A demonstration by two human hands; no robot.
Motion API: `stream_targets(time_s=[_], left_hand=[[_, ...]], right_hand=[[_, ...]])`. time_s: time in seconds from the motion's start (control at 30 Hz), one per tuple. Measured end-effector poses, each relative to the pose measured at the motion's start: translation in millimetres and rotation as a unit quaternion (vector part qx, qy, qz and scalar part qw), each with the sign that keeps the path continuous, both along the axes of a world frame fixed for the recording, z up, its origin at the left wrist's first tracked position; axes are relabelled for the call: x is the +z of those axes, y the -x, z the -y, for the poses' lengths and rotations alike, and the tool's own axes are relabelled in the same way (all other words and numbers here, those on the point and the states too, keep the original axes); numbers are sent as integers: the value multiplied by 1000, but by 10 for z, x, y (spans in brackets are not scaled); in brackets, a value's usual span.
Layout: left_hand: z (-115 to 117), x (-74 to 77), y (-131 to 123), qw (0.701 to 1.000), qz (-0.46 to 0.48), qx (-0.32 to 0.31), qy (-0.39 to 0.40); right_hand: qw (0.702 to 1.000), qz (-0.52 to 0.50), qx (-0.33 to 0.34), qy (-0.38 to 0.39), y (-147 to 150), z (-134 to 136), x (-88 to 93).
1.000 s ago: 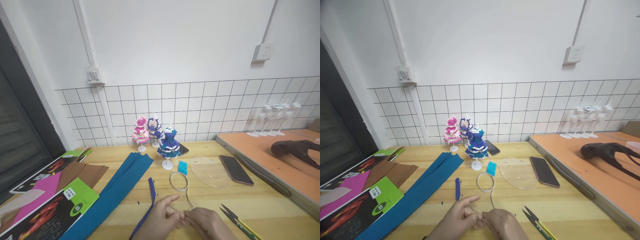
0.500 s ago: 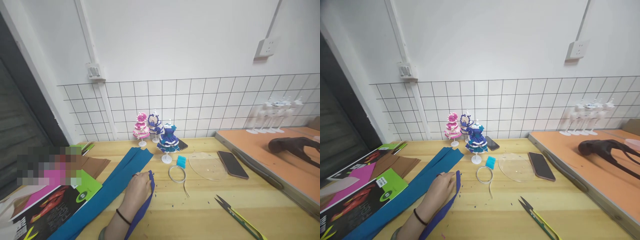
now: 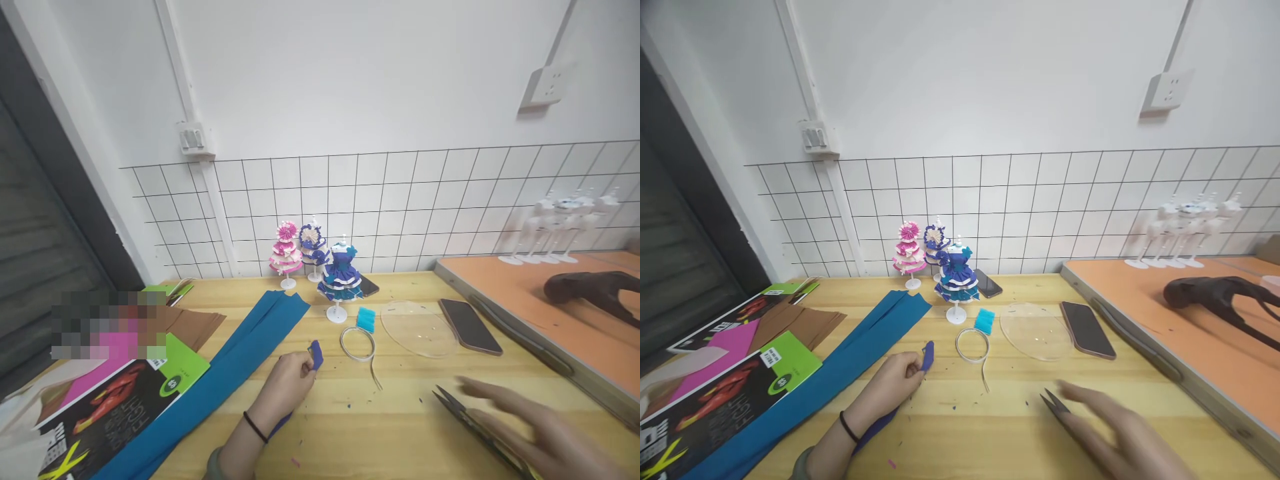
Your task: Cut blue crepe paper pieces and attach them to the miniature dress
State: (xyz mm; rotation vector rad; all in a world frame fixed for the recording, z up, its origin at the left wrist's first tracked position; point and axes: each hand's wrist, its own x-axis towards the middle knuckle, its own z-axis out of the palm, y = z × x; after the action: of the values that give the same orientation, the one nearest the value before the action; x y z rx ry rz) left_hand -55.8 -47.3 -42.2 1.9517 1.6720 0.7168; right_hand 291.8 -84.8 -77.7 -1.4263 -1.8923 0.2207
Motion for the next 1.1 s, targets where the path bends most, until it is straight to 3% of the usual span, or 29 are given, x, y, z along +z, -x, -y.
stream_targets(time_s=[0.03, 0.07, 0.13, 0.27, 0.3, 0.43, 0.6, 0.83, 0.97, 1.1], left_hand=[[4, 15, -18, 1000, 17, -13, 3], [11, 31, -39, 999, 41, -27, 8], [30, 55, -92, 992, 111, -58, 26], [62, 64, -195, 935, 325, -103, 98], [66, 60, -213, 923, 352, -102, 118], [73, 36, -251, 885, 420, -81, 185], [45, -15, -209, 863, 441, -103, 224], [-12, -32, -50, 866, 426, -66, 253], [-49, 19, 45, 875, 402, -30, 270], [-95, 48, 159, 881, 404, -31, 246]], right_hand=[[994, -26, 58, 93, 237, -111, 129], [964, -69, 134, 221, 492, -214, 240], [891, -173, 229, 353, 997, -385, 394], [748, -382, 308, 448, 1652, -584, 450], [735, -436, 296, 426, 1719, -616, 438], [752, -499, 240, 358, 1712, -742, 422], [783, -522, 159, 298, 1412, -929, 507], [807, -530, 66, 251, 847, -1103, 512], [814, -522, 31, 254, 629, -1012, 432], [822, -502, 1, 269, 522, -877, 329]])
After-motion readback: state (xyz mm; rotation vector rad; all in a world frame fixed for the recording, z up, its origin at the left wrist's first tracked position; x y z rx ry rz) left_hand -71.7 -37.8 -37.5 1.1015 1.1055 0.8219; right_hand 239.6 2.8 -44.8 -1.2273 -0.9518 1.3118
